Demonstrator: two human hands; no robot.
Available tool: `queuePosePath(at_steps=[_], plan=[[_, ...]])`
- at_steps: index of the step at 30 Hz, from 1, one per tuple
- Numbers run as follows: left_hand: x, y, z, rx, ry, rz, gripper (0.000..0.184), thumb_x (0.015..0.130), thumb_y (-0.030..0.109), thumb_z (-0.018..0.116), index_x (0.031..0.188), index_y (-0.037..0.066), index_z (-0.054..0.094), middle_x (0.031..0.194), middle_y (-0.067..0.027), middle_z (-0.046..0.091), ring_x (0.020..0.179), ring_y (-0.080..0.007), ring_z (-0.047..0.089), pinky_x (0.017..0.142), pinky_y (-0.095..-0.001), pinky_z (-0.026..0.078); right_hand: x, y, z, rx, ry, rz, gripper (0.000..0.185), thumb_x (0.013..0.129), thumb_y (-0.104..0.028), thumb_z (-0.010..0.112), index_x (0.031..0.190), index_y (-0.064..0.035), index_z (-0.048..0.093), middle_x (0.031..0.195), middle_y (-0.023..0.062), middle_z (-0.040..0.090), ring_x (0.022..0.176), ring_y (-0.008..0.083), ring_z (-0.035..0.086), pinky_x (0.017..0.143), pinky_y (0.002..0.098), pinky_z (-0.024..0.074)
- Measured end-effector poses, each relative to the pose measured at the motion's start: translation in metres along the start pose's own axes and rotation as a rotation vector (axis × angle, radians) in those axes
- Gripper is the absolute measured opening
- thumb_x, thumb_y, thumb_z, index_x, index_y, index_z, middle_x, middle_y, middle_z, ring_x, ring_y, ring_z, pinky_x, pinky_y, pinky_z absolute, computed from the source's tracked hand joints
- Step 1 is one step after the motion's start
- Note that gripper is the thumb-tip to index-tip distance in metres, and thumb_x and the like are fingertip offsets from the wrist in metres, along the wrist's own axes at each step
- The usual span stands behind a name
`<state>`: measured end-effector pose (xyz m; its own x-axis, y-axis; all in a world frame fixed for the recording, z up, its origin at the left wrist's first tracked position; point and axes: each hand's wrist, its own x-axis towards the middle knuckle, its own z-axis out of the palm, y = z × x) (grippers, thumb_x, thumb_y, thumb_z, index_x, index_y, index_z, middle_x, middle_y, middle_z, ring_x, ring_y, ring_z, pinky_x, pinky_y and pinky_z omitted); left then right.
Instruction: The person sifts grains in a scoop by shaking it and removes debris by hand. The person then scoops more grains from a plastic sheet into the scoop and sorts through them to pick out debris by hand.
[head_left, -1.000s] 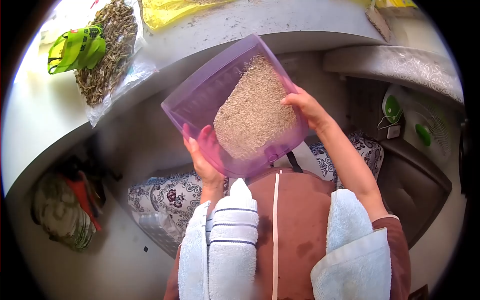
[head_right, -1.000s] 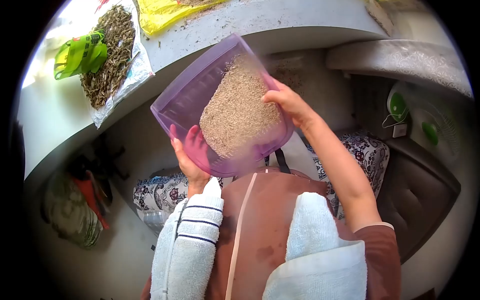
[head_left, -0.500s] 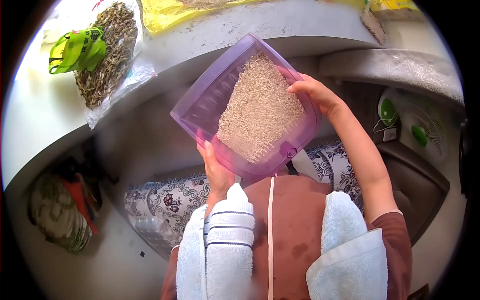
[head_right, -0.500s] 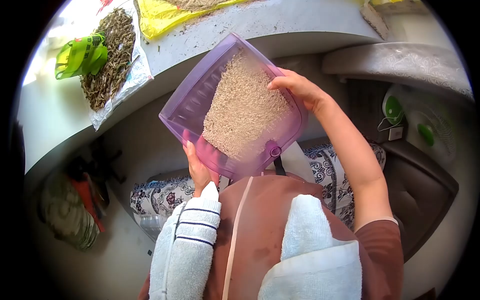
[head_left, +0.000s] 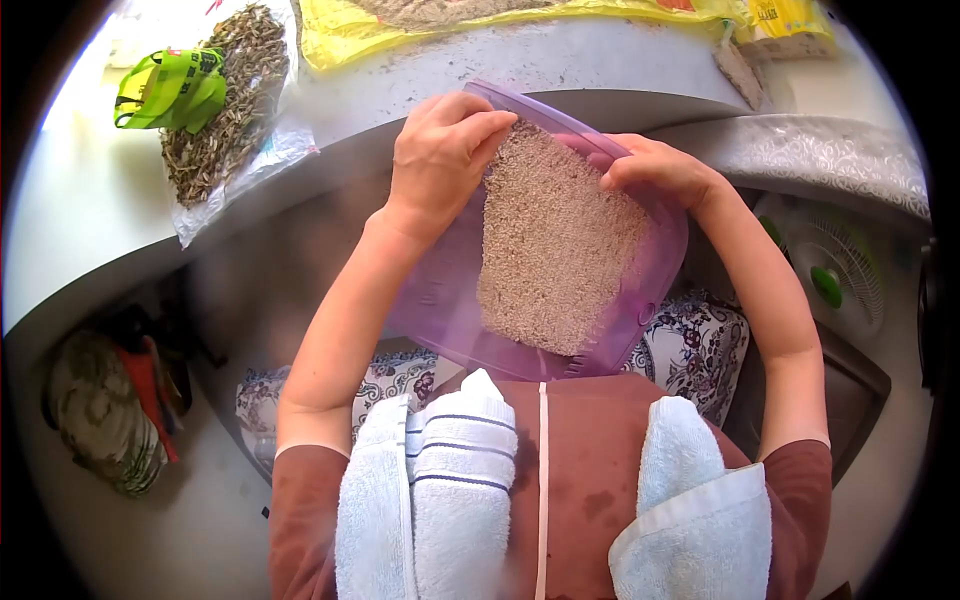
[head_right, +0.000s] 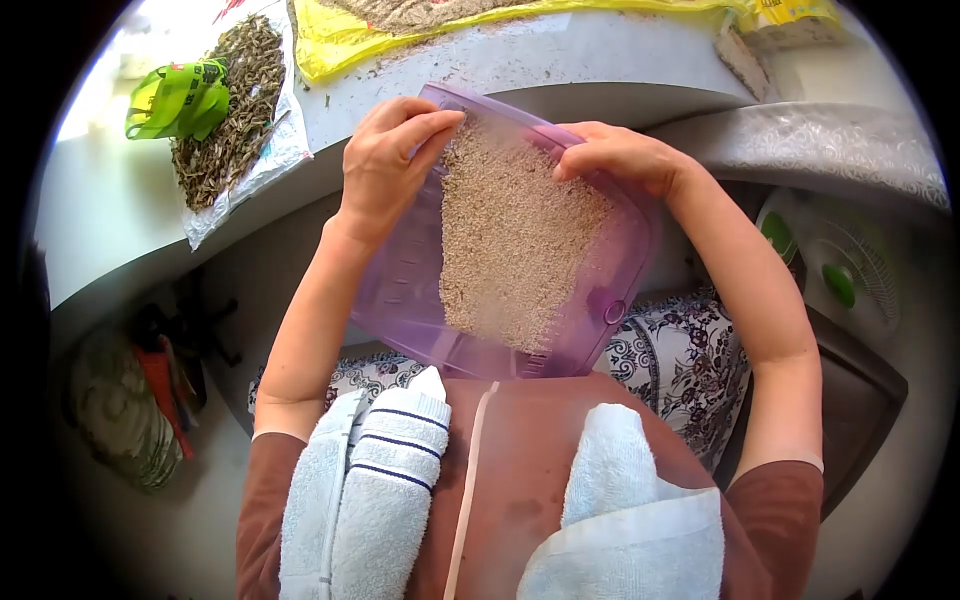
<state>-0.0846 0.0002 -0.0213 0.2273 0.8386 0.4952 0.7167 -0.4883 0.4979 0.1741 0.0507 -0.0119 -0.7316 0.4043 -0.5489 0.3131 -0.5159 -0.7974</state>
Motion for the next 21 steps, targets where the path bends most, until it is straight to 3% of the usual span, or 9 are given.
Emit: queuePosePath(at_steps=[11,21], plan=[[0.000,0.015,0.008,0.092,-0.008,-0.037,0.015,0.072,0.019,0.077,0.082,0.011,0.072,0.086,-0.0013,0.061,0.080,-0.0198,0.061,0.073,-0.0312,0.049,-0.007,-0.004,0.015,-0.020,-0.010,-0.026,0.055,0.076,-0.013,0.060,0.129,-0.0007,0.052,0.107,0.0062,0.062,0.095,0.0112,0.057,0.085,0.0264,0.0468],[-0.015,0.009,-0.002,0.043,0.027,-0.139,0.012,0.076,0.012,0.075,0.086,0.007,0.072,0.088,-0.0033,0.064,0.079,-0.0181,0.063,0.070,-0.0276,0.051,-0.010,0.002,0.018,-0.043,-0.017,-0.017,0.057,0.075,-0.013,0.060,0.130,-0.0002,0.052,0.106,0.0062,0.062,0.092,0.0115,0.057,0.084,0.0258,0.0469]])
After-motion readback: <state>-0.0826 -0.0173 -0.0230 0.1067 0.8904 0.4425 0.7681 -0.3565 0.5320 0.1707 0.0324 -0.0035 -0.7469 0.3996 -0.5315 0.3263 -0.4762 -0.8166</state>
